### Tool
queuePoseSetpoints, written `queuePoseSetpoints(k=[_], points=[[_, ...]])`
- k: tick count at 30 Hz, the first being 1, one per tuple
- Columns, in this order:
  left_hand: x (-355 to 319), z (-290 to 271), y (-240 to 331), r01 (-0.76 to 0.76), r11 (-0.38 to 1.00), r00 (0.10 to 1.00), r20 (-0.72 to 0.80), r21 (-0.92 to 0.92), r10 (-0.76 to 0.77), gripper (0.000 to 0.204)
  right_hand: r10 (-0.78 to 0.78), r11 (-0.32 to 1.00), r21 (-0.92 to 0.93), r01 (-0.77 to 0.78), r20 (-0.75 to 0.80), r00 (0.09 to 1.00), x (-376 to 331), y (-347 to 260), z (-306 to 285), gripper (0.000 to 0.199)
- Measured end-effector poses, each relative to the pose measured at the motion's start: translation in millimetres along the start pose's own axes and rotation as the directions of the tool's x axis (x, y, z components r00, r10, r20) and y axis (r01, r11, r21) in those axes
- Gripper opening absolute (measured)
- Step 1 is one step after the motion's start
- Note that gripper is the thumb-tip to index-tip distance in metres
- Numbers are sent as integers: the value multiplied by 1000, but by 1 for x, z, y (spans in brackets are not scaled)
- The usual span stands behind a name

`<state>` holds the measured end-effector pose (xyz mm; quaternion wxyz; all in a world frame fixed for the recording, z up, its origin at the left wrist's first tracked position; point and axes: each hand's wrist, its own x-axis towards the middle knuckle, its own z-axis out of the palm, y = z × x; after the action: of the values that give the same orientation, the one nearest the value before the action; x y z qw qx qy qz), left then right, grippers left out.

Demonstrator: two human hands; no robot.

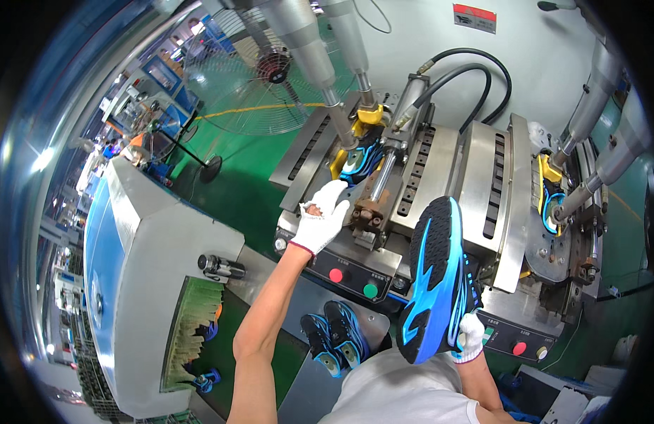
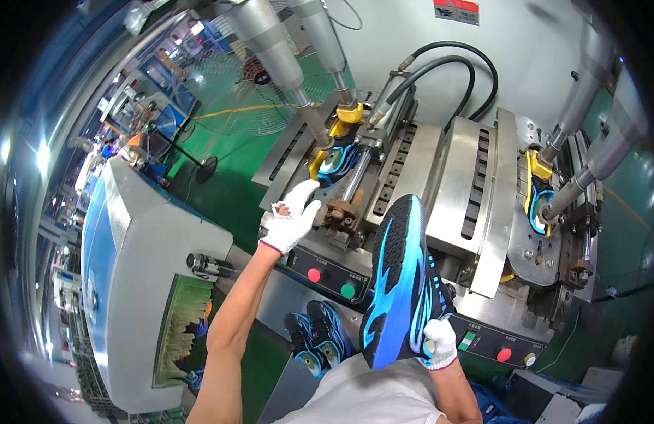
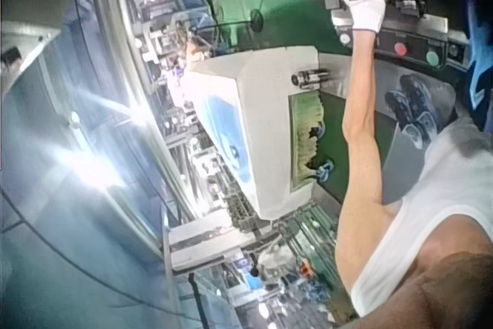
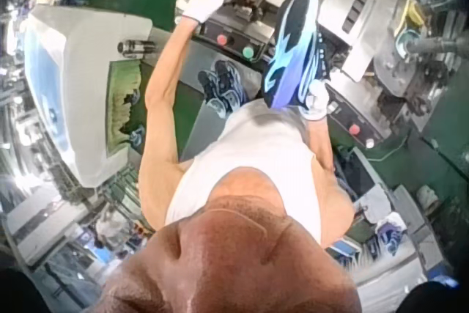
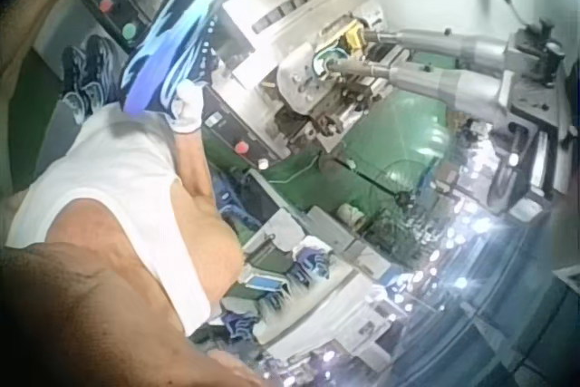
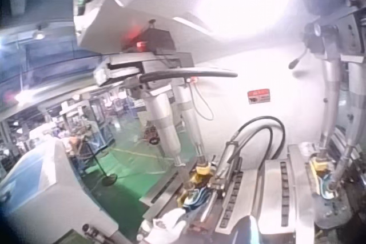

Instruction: The person picks up shoes from a conveyor belt, places them into a lasting machine for processing, and then moves the finished shoes to a different transport rack.

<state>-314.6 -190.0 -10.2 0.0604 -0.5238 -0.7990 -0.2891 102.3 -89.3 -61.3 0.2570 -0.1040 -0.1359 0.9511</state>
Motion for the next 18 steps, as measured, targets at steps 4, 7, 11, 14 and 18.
queuePoseSetpoints(k=[4, 7, 11, 14, 18], points=[[47, 44, -33, 54, 994, 996, 64, 94, -60, 43, -43, 998, -45, 41, -54, 998, -10, 3, -31, 19], [89, 71, -39, 152, 950, 967, 157, 273, -200, 53, -42, 991, -129, 20, -168, 985, -19, -5, -25, 39], [142, 129, -58, 189, 870, 961, 97, 455, -259, 68, -72, 988, -145, 45, -190, 979, -9, -16, 43, 91], [188, 137, -53, 353, 792, 911, 7, 498, -411, 64, -142, 980, -174, 98, -265, 954, -5, -11, 49, 98], [218, 114, -48, 298, 834, 879, 208, 464, -429, 68, 4, 958, -273, -88, -297, 955, -44, -5, -50, 81]])
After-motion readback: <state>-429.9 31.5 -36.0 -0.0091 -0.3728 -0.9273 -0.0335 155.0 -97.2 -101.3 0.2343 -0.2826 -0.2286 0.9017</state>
